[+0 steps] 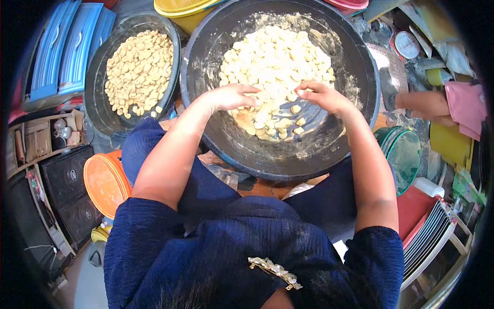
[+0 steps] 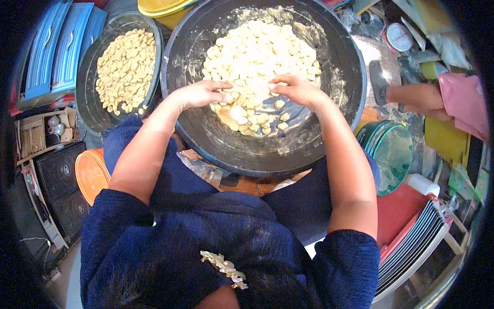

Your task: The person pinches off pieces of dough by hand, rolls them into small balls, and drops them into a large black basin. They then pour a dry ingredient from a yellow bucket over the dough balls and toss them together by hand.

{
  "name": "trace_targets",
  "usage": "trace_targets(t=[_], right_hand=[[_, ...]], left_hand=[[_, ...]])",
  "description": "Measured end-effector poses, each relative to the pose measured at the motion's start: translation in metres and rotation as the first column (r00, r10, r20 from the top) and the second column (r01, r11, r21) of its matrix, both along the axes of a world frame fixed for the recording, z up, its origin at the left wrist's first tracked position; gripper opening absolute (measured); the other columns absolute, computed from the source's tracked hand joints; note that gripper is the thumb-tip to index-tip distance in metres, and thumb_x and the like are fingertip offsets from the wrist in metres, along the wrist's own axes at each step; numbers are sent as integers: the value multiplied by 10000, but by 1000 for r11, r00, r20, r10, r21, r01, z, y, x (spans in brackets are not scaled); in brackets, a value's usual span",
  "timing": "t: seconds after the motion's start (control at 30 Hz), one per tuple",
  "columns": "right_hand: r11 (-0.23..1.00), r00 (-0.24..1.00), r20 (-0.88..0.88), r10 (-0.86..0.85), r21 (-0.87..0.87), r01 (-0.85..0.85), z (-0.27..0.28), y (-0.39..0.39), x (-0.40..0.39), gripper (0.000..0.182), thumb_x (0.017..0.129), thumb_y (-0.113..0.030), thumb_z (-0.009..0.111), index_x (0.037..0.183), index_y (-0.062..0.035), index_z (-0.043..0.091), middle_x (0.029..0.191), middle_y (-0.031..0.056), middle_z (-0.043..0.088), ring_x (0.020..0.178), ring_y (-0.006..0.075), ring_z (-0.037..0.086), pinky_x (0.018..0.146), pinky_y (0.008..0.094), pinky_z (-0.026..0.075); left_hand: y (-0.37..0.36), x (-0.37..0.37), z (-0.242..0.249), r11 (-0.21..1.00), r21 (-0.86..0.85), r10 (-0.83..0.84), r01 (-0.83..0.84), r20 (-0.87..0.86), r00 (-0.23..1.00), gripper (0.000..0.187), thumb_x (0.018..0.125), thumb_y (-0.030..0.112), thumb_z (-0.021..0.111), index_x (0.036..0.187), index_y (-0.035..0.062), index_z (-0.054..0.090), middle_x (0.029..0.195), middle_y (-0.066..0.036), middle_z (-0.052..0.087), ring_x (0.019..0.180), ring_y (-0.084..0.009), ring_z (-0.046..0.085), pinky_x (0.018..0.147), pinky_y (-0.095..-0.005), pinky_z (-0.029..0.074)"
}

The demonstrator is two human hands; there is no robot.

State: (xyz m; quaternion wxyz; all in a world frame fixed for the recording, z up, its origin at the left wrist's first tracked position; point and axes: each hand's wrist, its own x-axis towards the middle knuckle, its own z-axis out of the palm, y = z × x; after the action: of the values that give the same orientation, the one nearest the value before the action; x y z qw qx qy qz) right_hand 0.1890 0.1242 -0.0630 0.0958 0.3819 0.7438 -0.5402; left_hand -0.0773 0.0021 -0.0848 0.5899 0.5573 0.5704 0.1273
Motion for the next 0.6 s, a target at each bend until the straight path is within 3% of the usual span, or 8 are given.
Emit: trace_targets(t=[0.1, 0.23, 0.3, 0.37, 0.43, 0.47, 0.5, 0.6], right_hand=[[994, 907, 408, -106, 49, 94, -67, 26, 31, 591, 784, -487, 593, 1178, -50, 538, 1137, 157, 569, 1061, 245, 528, 914, 362, 395], [957, 825, 510, -243, 262, 120, -213, 41, 99, 723, 709, -588, 615, 1122, 2, 569, 987, 150, 636, 997, 270, 578, 903, 380, 419], [956, 758, 603, -248, 25, 292, -232, 21, 91, 759, 680, -653, 593, 1060, 4, 609, 905, 149, 653, 969, 272, 592, 887, 374, 438], [720, 652, 728, -210, -337, 607, -218, -13, 54, 871, 658, -703, 567, 1167, 2, 530, 1036, 176, 609, 1015, 257, 565, 889, 376, 442], [43, 713, 649, -264, -731, 681, -289, -47, 51, 912, 652, -527, 713, 1308, -8, 350, 1190, 189, 515, 1076, 249, 519, 876, 359, 460], [651, 896, 364, -254, -621, 437, -258, -64, 25, 936, 632, -382, 760, 1349, -39, 265, 1237, 180, 475, 1138, 269, 463, 896, 379, 444], [982, 993, 117, -34, -182, 55, -224, -80, -17, 1013, 612, -238, 807, 1389, -71, 179, 1283, 171, 434, 1201, 289, 408, 917, 399, 429], [729, 816, 134, -563, -385, 566, -235, -120, -117, 948, 620, -2, 750, 1382, -79, 191, 1258, 122, 466, 1132, 263, 463, 924, 413, 421]], left_hand=[[9, -28, -65, 956, -89, 268, -281, -133, 954, 511, 815, 274, 575, 1226, -10, 468, 1250, -160, 482, 1157, -235, 451, 964, -297, 341], [43, -79, -216, 696, 107, 715, -710, -194, 672, 562, 801, 348, 561, 1227, -5, 461, 1207, -215, 504, 1124, -309, 484, 948, -346, 367], [52, -72, -221, 661, 155, 742, -734, -281, 609, 540, 811, 313, 542, 1234, -8, 444, 1193, -221, 510, 1123, -311, 484, 952, -355, 362], [60, -76, -245, 514, 192, 856, -836, -48, 515, 542, 820, 301, 532, 1252, -7, 420, 1205, -227, 495, 1126, -310, 481, 953, -358, 360], [50, -72, -259, 613, 185, 789, -768, -191, 584, 547, 833, 304, 519, 1267, -6, 399, 1221, -233, 477, 1119, -313, 484, 944, -359, 365], [45, -70, -266, 609, 185, 793, -771, -169, 586, 553, 836, 313, 515, 1271, -6, 394, 1229, -236, 469, 1126, -320, 477, 944, -361, 364], [41, -66, -271, 601, 189, 799, -777, -144, 583, 559, 839, 322, 511, 1276, -6, 390, 1236, -239, 462, 1134, -327, 469, 945, -362, 362], [46, -49, -233, 691, 155, 702, -707, -377, 604, 619, 857, 350, 501, 1314, -25, 318, 1211, -213, 495, 1094, -283, 503, 932, -318, 365]])
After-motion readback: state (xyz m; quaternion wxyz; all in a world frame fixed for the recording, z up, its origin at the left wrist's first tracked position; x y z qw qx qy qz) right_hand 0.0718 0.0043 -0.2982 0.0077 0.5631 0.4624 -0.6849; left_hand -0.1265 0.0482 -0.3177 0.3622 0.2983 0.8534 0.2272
